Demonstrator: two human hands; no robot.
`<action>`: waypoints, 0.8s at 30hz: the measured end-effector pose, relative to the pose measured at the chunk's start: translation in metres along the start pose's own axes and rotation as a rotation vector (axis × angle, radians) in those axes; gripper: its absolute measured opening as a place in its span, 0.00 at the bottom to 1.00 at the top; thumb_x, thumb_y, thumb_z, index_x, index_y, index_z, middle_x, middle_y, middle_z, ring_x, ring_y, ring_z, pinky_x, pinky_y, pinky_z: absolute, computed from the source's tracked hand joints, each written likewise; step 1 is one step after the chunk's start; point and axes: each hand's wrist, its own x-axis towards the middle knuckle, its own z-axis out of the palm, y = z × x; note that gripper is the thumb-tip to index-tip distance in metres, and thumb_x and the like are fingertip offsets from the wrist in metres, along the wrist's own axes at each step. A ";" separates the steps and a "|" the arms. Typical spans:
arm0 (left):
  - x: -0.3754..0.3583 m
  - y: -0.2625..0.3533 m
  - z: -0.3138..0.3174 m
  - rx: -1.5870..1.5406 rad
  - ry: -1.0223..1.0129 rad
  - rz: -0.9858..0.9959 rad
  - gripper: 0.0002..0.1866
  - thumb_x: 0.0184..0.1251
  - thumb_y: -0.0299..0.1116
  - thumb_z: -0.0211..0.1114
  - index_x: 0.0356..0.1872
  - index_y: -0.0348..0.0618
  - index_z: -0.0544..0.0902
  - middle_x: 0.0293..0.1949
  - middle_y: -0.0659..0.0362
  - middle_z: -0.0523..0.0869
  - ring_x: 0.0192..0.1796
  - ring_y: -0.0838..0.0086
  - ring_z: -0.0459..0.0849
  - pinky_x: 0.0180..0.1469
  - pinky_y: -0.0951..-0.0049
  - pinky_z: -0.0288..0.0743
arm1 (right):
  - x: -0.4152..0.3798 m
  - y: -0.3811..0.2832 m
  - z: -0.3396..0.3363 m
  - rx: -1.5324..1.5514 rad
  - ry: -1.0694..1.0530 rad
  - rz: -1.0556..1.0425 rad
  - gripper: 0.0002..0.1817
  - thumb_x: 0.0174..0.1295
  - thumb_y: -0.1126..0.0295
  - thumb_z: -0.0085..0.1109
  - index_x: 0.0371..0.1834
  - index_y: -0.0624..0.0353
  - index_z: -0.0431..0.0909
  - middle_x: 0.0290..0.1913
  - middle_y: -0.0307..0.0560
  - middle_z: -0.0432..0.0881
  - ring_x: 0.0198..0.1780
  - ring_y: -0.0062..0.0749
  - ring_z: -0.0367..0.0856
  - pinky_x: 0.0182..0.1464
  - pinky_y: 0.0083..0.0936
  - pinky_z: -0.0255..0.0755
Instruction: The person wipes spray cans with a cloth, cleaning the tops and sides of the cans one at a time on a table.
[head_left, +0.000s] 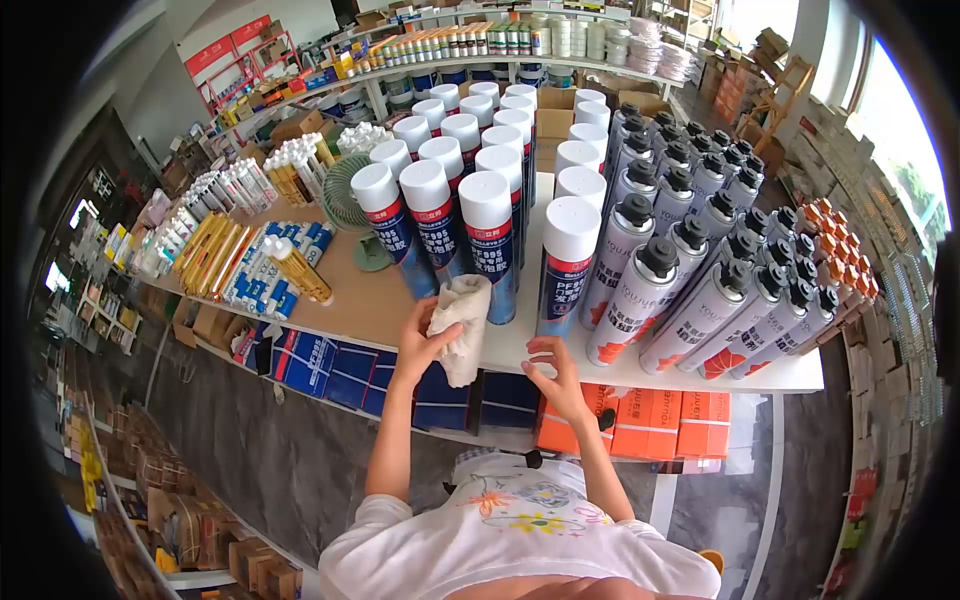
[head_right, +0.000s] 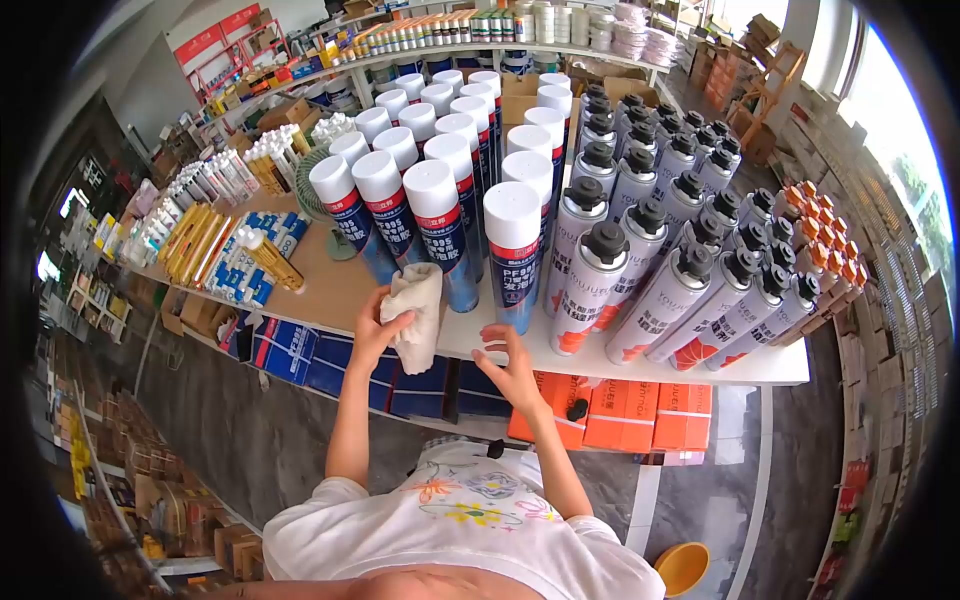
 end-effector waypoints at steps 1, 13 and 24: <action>-0.001 0.003 0.004 -0.062 -0.022 -0.004 0.27 0.61 0.27 0.74 0.60 0.37 0.73 0.50 0.56 0.85 0.48 0.76 0.85 0.50 0.74 0.79 | 0.002 0.000 0.001 0.000 0.008 -0.005 0.18 0.64 0.71 0.65 0.54 0.62 0.71 0.55 0.51 0.78 0.54 0.35 0.80 0.55 0.31 0.76; -0.032 0.017 0.047 -0.419 0.009 -0.319 0.23 0.68 0.32 0.69 0.60 0.35 0.75 0.51 0.57 0.85 0.51 0.75 0.85 0.50 0.73 0.79 | 0.023 0.002 0.024 0.531 -0.134 0.204 0.22 0.75 0.59 0.53 0.65 0.59 0.67 0.61 0.44 0.75 0.61 0.25 0.71 0.64 0.26 0.64; -0.030 0.021 0.013 0.481 0.154 -0.021 0.16 0.66 0.38 0.72 0.33 0.31 0.82 0.26 0.59 0.83 0.29 0.86 0.76 0.29 0.77 0.70 | 0.038 0.031 0.047 0.368 0.007 0.507 0.14 0.70 0.65 0.62 0.52 0.62 0.77 0.43 0.40 0.83 0.43 0.19 0.78 0.49 0.20 0.71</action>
